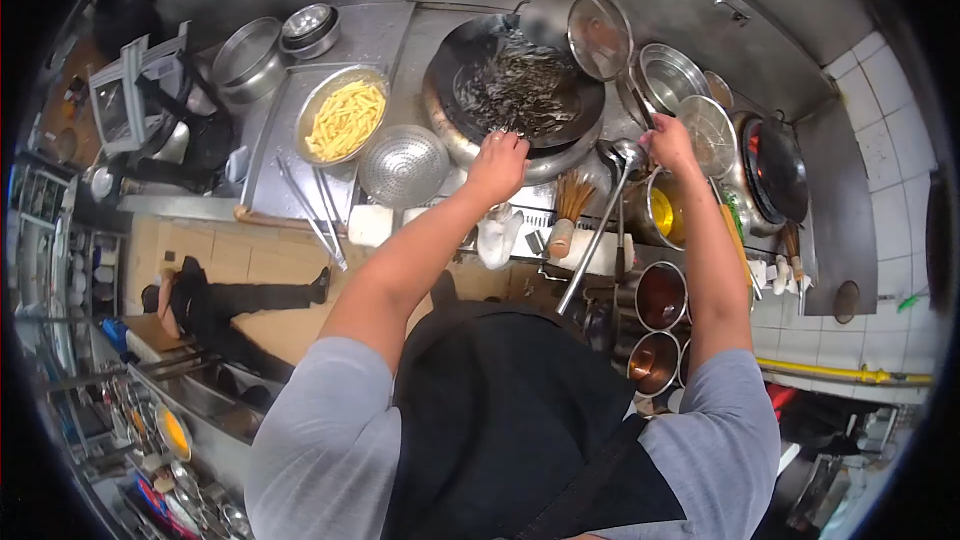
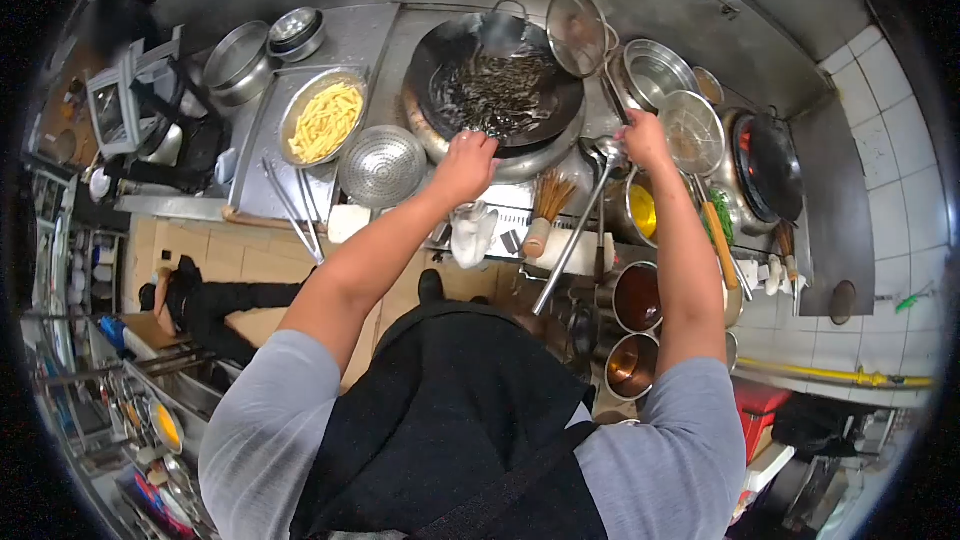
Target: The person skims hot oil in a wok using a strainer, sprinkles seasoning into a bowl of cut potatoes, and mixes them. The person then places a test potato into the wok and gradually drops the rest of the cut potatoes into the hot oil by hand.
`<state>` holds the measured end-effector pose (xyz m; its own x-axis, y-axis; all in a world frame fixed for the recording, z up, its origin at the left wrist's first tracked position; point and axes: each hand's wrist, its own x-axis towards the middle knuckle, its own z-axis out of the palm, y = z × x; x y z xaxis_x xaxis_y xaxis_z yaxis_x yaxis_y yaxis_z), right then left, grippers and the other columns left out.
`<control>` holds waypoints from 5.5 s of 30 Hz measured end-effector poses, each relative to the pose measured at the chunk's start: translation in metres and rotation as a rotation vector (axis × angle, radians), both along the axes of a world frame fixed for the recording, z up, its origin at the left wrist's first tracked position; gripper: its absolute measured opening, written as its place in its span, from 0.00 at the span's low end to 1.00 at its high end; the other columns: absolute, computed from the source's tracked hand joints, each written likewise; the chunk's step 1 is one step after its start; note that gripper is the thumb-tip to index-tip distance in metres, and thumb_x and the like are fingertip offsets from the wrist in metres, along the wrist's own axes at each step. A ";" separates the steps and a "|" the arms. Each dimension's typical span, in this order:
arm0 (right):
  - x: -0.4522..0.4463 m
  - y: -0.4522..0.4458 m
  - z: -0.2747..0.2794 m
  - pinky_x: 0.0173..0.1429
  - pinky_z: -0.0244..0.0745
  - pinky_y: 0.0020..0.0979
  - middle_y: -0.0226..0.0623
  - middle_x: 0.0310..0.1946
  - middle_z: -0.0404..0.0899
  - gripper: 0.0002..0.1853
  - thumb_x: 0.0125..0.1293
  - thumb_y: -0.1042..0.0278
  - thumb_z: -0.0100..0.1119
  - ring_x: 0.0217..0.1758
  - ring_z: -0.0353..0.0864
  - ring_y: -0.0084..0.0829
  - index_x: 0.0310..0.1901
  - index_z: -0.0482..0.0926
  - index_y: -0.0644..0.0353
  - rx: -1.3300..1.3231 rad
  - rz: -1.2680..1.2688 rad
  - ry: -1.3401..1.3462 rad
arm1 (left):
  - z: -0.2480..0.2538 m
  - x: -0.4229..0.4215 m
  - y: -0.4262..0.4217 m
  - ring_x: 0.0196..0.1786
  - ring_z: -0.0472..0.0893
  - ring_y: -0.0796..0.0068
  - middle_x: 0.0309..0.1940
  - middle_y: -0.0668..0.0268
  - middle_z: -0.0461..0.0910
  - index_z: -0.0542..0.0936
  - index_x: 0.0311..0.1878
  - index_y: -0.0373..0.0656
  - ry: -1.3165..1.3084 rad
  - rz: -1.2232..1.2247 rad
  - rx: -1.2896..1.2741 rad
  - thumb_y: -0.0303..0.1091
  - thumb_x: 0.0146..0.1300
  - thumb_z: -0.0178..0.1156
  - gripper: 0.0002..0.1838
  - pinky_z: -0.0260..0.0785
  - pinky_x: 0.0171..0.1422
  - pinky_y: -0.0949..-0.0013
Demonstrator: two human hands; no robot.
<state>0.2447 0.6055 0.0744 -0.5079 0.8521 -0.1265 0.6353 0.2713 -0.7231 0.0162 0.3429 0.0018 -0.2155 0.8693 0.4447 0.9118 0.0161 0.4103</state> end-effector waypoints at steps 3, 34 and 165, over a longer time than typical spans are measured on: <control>0.006 0.015 -0.014 0.22 0.70 0.32 0.40 0.25 0.83 0.20 0.58 0.78 0.54 0.17 0.77 0.28 0.54 0.80 0.62 0.153 0.046 -0.061 | -0.026 -0.013 0.023 0.52 0.73 0.52 0.42 0.55 0.77 0.78 0.43 0.39 0.090 -0.028 -0.162 0.38 0.65 0.56 0.12 0.63 0.58 0.51; -0.035 -0.126 -0.099 0.19 0.62 0.16 0.37 0.37 0.79 0.15 0.68 0.76 0.54 0.21 0.64 0.15 0.55 0.71 0.64 -1.115 0.184 0.655 | -0.034 -0.004 -0.298 0.33 0.83 0.61 0.32 0.54 0.82 0.79 0.46 0.34 -0.536 0.680 -0.168 0.27 0.59 0.62 0.12 0.74 0.41 0.65; -0.093 -0.462 0.208 0.33 0.77 0.32 0.48 0.30 0.80 0.22 0.65 0.48 0.64 0.32 0.81 0.39 0.27 0.75 0.61 -0.967 0.531 1.263 | -0.098 -0.176 -0.191 0.34 0.80 0.62 0.46 0.52 0.76 0.70 0.53 0.33 -1.611 0.666 -0.151 0.23 0.65 0.53 0.14 0.79 0.32 0.68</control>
